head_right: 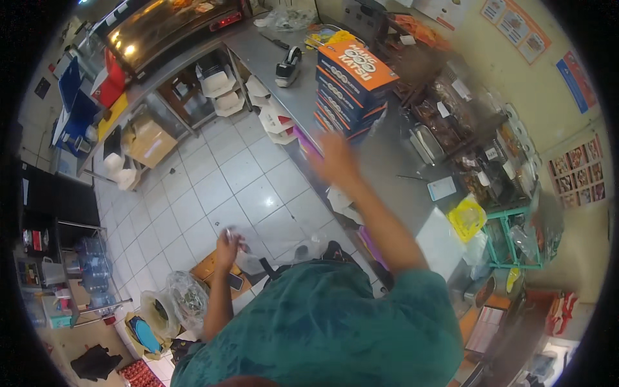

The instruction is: The person assembles food boxes and packs them into plastic bags, including adding spoons and securing the bags with tape.

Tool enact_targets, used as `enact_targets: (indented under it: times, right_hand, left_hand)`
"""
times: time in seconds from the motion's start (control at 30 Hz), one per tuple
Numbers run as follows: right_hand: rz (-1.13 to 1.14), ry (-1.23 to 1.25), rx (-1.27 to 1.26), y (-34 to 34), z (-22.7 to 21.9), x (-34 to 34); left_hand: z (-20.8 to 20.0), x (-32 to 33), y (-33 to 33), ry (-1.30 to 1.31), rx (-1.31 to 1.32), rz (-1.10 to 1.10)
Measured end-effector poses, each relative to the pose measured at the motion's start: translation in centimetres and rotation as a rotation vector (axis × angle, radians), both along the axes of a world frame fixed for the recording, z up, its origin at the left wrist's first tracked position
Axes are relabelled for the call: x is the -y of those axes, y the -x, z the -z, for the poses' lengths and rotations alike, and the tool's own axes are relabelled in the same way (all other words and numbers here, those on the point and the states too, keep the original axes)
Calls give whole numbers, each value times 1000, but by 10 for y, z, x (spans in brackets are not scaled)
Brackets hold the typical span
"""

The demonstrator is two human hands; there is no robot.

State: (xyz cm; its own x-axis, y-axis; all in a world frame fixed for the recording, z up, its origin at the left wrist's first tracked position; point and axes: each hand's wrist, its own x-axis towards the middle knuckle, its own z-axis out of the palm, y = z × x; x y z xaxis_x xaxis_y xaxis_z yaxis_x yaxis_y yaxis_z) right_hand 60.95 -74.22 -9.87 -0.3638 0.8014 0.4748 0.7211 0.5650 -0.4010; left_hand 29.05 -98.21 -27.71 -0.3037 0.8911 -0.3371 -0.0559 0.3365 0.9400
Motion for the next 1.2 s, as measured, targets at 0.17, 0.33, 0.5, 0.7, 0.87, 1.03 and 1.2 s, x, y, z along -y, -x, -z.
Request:
enact_targets:
  times: [0.17, 0.33, 0.5, 0.7, 0.87, 1.03, 1.2]
  right_hand:
    - [412, -126, 343, -39, -155, -135]
    - [388, 320, 446, -34, -127, -196]
    - [72, 161, 160, -39, -149, -126]
    - [-797, 1358, -209, 42, -113, 29]
    - [-566, 1853, -361, 104, 22, 88]
    - [-506, 1517, -1230, 180, 60, 117]
    - [-18, 1194, -1650, 190, 57, 80]
  left_hand:
    - [-91, -53, -21, 52, 56, 129]
    - [-125, -54, -29, -16, -207, 65]
    - [-175, -75, -34, -15, -257, 6]
    - [-250, -62, -37, -90, -142, 103]
    - [-297, -35, -100, 79, -243, 223]
    - [-260, -9, -187, -225, -469, 653]
    - [-280, -6, -206, -317, -241, 973]
